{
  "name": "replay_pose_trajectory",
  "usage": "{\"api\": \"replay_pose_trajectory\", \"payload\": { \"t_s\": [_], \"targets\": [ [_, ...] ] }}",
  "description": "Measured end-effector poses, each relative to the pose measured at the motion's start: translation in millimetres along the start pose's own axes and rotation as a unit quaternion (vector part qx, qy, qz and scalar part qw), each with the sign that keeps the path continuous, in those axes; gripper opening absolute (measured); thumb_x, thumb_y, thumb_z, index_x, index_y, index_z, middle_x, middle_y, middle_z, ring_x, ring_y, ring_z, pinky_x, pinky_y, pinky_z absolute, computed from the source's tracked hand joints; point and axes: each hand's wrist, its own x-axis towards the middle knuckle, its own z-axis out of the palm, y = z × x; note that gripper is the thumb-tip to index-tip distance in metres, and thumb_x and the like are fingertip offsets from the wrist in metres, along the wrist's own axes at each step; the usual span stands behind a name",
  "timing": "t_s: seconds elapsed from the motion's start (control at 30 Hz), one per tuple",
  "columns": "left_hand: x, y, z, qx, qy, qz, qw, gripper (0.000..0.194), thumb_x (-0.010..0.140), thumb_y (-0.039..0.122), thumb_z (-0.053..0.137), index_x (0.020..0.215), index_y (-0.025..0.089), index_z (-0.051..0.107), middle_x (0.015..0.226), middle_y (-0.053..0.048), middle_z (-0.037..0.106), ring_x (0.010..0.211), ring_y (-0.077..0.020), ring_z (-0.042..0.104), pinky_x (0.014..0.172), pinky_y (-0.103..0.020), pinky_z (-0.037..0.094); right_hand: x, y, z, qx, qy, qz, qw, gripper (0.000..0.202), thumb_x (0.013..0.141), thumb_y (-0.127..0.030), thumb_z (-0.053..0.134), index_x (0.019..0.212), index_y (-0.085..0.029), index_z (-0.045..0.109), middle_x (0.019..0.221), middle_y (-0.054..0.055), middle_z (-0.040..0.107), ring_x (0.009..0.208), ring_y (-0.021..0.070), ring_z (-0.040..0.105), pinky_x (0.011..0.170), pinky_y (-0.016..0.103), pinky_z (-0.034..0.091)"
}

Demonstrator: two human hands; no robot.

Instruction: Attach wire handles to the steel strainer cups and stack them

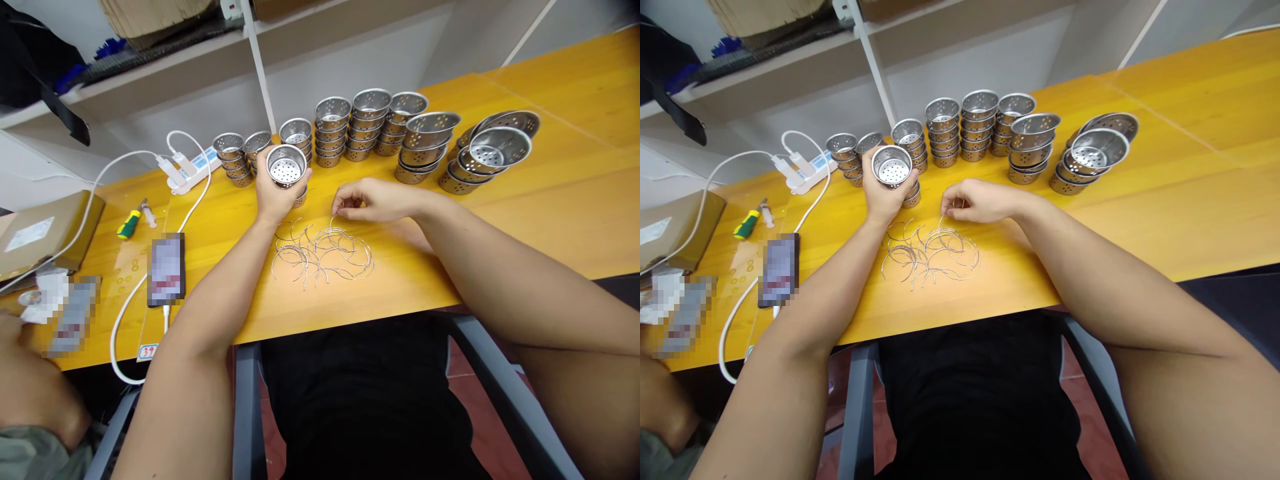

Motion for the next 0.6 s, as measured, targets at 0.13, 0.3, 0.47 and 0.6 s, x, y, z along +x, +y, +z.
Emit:
{"api": "replay_pose_trajectory", "payload": {
  "t_s": [0.13,0.3,0.47,0.6],
  "targets": [
    [-1,-6,8.0,-0.01,-0.021,0.074,0.997,0.11,0.083,0.09,0.103,0.163,0.034,0.051,0.157,-0.011,0.068,0.16,-0.0396,0.071,0.149,-0.064,0.05,3,21,-4,0.142,0.057,-0.02,0.988,0.031,0.094,-0.053,0.098,0.102,-0.024,0.088,0.096,0.006,0.088,0.083,0.0226,0.074,0.077,0.037,0.06],
    [-8,-4,17.7,-0.022,-0.045,0.125,0.991,0.113,0.098,0.077,0.095,0.184,0.041,0.031,0.169,-0.013,0.057,0.166,-0.0422,0.063,0.152,-0.067,0.044,6,31,-3,0.279,0.17,-0.05,0.944,0.049,0.084,-0.065,0.115,0.094,-0.025,0.09,0.083,0.004,0.081,0.069,0.016,0.063,0.064,0.033,0.053],
    [-17,6,19.8,-0.023,-0.05,0.146,0.988,0.106,0.104,0.062,0.091,0.188,0.044,0.027,0.171,-0.013,0.054,0.167,-0.0429,0.059,0.151,-0.068,0.044,5,20,-5,0.42,0.205,-0.079,0.88,0.052,0.076,-0.062,0.121,0.091,-0.025,0.087,0.073,0.0,0.071,0.061,0.0147,0.06,0.054,0.033,0.051],
    [-21,14,19.6,-0.011,-0.053,0.129,0.99,0.106,0.099,0.067,0.098,0.183,0.041,0.038,0.167,-0.013,0.056,0.165,-0.0425,0.059,0.15,-0.068,0.045,6,13,-6,0.46,0.242,-0.077,0.851,0.052,0.07,-0.051,0.124,0.092,-0.028,0.083,0.076,-0.003,0.071,0.06,0.0133,0.058,0.049,0.03,0.052]
  ]
}}
